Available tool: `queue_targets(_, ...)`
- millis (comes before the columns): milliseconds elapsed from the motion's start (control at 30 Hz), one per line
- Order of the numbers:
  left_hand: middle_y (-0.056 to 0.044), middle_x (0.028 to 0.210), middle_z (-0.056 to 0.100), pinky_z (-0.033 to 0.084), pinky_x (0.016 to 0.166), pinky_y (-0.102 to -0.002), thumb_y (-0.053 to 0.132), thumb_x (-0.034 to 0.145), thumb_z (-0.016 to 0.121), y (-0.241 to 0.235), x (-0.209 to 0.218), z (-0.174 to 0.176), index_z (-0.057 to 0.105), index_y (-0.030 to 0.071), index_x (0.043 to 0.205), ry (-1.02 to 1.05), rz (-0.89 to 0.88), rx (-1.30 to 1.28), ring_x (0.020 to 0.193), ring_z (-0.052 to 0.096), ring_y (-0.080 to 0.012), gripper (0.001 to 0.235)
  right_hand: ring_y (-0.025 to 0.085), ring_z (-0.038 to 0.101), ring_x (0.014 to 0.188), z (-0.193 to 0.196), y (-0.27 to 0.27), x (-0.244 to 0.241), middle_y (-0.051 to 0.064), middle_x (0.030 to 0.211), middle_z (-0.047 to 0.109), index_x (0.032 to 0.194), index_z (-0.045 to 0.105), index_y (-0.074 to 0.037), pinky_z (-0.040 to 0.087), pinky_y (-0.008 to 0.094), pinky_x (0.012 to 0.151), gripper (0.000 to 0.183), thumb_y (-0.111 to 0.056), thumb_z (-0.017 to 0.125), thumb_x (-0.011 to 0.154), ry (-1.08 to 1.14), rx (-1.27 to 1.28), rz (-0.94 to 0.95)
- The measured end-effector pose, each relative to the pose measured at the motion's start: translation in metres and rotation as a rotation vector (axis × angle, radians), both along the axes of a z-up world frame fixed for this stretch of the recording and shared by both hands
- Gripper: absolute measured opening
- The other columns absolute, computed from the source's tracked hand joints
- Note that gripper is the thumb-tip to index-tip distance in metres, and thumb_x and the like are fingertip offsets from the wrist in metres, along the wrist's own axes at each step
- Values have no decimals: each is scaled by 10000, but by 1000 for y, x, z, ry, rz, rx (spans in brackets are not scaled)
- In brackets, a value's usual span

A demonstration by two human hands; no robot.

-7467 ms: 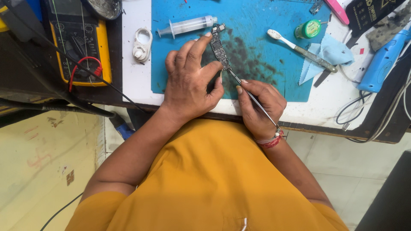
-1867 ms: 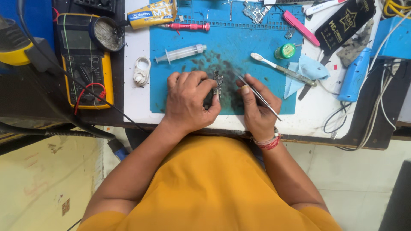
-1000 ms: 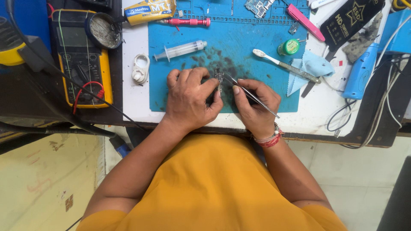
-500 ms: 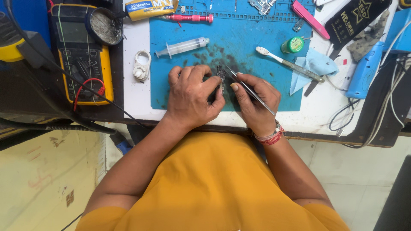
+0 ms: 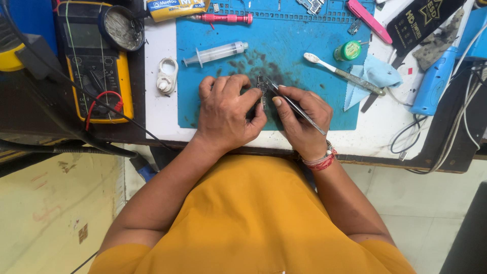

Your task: The person uses a green-handled tool to scrape or clean a small circuit board on a blue mat. They then switch to a hot air gun, applying heat to the board while using tweezers to manipulate components. The person continues to alternate between heating and adjusting the board with tweezers throughout the clip.

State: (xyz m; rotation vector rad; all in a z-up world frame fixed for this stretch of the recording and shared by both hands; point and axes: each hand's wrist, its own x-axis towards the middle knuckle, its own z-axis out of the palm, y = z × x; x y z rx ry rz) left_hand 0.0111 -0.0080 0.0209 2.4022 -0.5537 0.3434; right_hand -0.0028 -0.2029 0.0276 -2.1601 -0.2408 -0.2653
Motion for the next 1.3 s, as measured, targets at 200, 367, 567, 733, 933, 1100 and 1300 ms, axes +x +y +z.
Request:
queue_targets(200, -90, 1115, 644, 336, 990, -455, 267, 868, 722, 0, 0, 0, 758, 116, 1007, -1, 2, -2, 1029, 579, -245, 209, 184, 670, 774, 0, 0, 0, 100, 945, 743, 1129, 734, -8, 513, 296, 688, 177, -75, 800, 979, -15, -8, 6)
queue_targets(367, -88, 1117, 642, 338, 995, -457, 264, 870, 722, 0, 0, 0, 756, 117, 1006, -2, 4, -4, 1036, 579, -244, 203, 188, 671, 772, 1, 0, 1, 100, 941, 741, 1124, 734, -8, 512, 298, 689, 174, -77, 801, 978, -16, -3, 4)
queue_targets(567, -87, 1113, 641, 338, 997, -457, 263, 874, 722, 0, 0, -1, 757, 117, 1006, -2, 3, -3, 1035, 576, -244, 200, 189, 670, 763, 1, 0, 1, 99, 925, 738, 1118, 736, -10, 509, 299, 685, 166, -75, 801, 979, -14, -6, 1)
queue_targets(733, -86, 1112, 641, 336, 994, -455, 264, 876, 721, 0, 0, -1, 758, 116, 1006, -2, 0, 3, 1031, 575, -242, 201, 186, 672, 773, 0, 0, 1, 100, 931, 736, 1116, 730, -12, 512, 298, 692, 159, -73, 798, 986, -23, 4, 5)
queue_targets(933, -88, 1117, 640, 338, 995, -453, 266, 876, 721, 0, 0, -1, 758, 117, 1011, -5, 2, 0, 1035, 577, -243, 204, 182, 666, 765, 0, 0, 0, 98, 925, 735, 1117, 731, -10, 507, 297, 686, 161, -72, 796, 983, -17, 4, 6)
queue_targets(1100, -89, 1116, 642, 341, 993, -453, 263, 873, 723, 0, 0, -1, 758, 117, 1011, 0, 3, -5, 1031, 579, -244, 204, 188, 675, 776, 1, 0, 1, 101, 938, 735, 1129, 731, -10, 513, 298, 695, 168, -72, 796, 987, -15, 2, 3)
queue_targets(1300, -86, 1115, 643, 345, 990, -454, 258, 867, 728, 0, 0, 0, 756, 114, 1007, -5, 2, -7, 1028, 584, -243, 202, 184, 697, 824, -2, -1, -2, 120, 981, 750, 1133, 726, 3, 537, 293, 732, 167, -73, 780, 994, -10, 32, -3)
